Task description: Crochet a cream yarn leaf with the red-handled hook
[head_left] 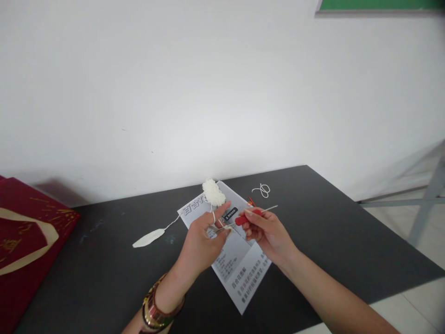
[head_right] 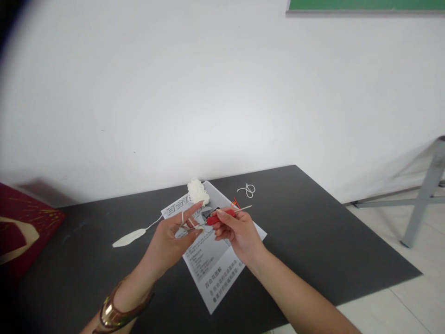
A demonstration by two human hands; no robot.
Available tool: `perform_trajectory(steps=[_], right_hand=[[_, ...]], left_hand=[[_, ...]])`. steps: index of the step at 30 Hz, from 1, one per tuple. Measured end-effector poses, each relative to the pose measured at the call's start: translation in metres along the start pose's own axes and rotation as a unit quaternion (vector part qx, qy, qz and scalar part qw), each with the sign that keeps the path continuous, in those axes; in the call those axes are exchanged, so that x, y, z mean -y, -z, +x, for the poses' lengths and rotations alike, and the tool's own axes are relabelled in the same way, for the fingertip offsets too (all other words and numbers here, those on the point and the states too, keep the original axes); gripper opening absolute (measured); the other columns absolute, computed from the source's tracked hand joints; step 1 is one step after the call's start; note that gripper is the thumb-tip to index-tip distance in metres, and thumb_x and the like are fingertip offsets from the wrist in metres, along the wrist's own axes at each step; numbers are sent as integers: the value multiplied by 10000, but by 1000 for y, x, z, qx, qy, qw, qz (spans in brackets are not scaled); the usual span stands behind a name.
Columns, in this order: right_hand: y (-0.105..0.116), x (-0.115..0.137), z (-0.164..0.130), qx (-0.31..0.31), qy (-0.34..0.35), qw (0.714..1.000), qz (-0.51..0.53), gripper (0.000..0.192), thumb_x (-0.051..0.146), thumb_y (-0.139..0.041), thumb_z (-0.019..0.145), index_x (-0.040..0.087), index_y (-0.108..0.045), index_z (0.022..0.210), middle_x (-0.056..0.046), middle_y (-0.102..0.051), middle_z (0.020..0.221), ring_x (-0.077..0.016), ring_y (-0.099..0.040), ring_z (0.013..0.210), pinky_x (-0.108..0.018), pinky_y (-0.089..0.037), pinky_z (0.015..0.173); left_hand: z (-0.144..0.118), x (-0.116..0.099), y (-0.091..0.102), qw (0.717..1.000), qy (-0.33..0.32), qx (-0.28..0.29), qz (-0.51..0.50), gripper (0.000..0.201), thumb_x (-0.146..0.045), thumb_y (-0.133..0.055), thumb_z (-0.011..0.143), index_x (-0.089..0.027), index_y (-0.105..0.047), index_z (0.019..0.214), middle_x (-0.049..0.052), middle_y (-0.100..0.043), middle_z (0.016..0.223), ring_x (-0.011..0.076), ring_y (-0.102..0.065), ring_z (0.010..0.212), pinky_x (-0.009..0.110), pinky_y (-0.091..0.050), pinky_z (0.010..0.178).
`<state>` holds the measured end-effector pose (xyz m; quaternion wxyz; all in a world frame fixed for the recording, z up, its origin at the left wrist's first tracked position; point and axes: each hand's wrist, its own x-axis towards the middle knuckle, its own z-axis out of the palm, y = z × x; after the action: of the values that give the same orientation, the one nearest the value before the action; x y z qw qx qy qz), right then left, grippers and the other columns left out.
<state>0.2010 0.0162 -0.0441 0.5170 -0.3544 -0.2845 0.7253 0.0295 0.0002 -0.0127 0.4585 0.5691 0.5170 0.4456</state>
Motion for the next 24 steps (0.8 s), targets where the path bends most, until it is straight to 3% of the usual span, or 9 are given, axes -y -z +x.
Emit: perform_trajectory(steps=[5,7,9,11,15,17,19,22,24], right_hand=[[-2,-5,-3,-5,53,998,-15,221,328,-786,701,126,-747,784,-24,-707,588,-80,-602,439,-174,-542,455],[-3,-7,-7,-13,126,990,-68,179,322,-744,751,153,-749,808,-34,-726,642,-101,-623,471,-208,-557,483],[-3,-10,-12,-14,237,954,-182,105,260,-683,811,191,-749,854,-36,-739,705,-126,-656,539,-238,-573,535],[0,-14,-17,6,377,864,-334,174,145,-625,838,221,-739,945,-42,-745,773,-153,-686,646,-257,-579,601],[11,-15,-19,127,592,614,-505,470,14,-593,799,140,-600,1251,-161,-728,991,-235,-687,859,-333,-585,692],[14,-11,-18,177,615,575,-509,486,32,-575,819,103,-552,1300,-198,-707,1047,-260,-672,915,-371,-588,716],[13,-6,-16,184,594,630,-466,439,39,-562,838,156,-594,1260,-164,-711,1043,-242,-670,898,-368,-589,710],[8,0,-13,158,482,795,-333,309,80,-589,851,245,-702,1087,-79,-723,918,-181,-669,739,-297,-581,595],[5,0,-12,156,391,875,-241,204,151,-613,859,251,-736,987,-50,-709,834,-150,-644,635,-255,-556,507]], left_hand=[[5,5,-4,994,57,3,-94,569,-160,-761,645,-180,-657,1204,-44,-590,642,122,-521,628,272,-422,699],[6,9,-8,987,83,-10,-141,625,-187,-765,661,-160,-603,1264,-40,-592,661,111,-524,611,262,-420,659],[6,12,-12,977,103,-21,-186,677,-189,-765,671,-140,-549,1311,-47,-584,656,96,-521,594,250,-416,644],[5,14,-15,967,116,-23,-227,729,-173,-757,682,-130,-485,1357,-62,-571,632,90,-527,584,245,-416,645],[3,11,-11,948,127,-8,-291,758,-123,-742,690,-115,-431,1381,-63,-591,635,93,-563,616,250,-427,692],[4,7,-5,941,133,10,-310,725,-96,-753,674,-104,-474,1343,-59,-599,636,86,-561,615,244,-422,705],[5,4,2,935,144,42,-321,692,-78,-773,649,-90,-528,1295,-45,-609,635,84,-558,606,244,-417,705],[7,1,11,927,156,91,-328,678,-66,-803,605,-91,-585,1247,-12,-632,666,99,-572,618,247,-411,686],[6,-1,15,924,157,113,-328,692,-57,-816,581,-117,-603,1237,-14,-628,671,106,-577,618,244,-406,659]])
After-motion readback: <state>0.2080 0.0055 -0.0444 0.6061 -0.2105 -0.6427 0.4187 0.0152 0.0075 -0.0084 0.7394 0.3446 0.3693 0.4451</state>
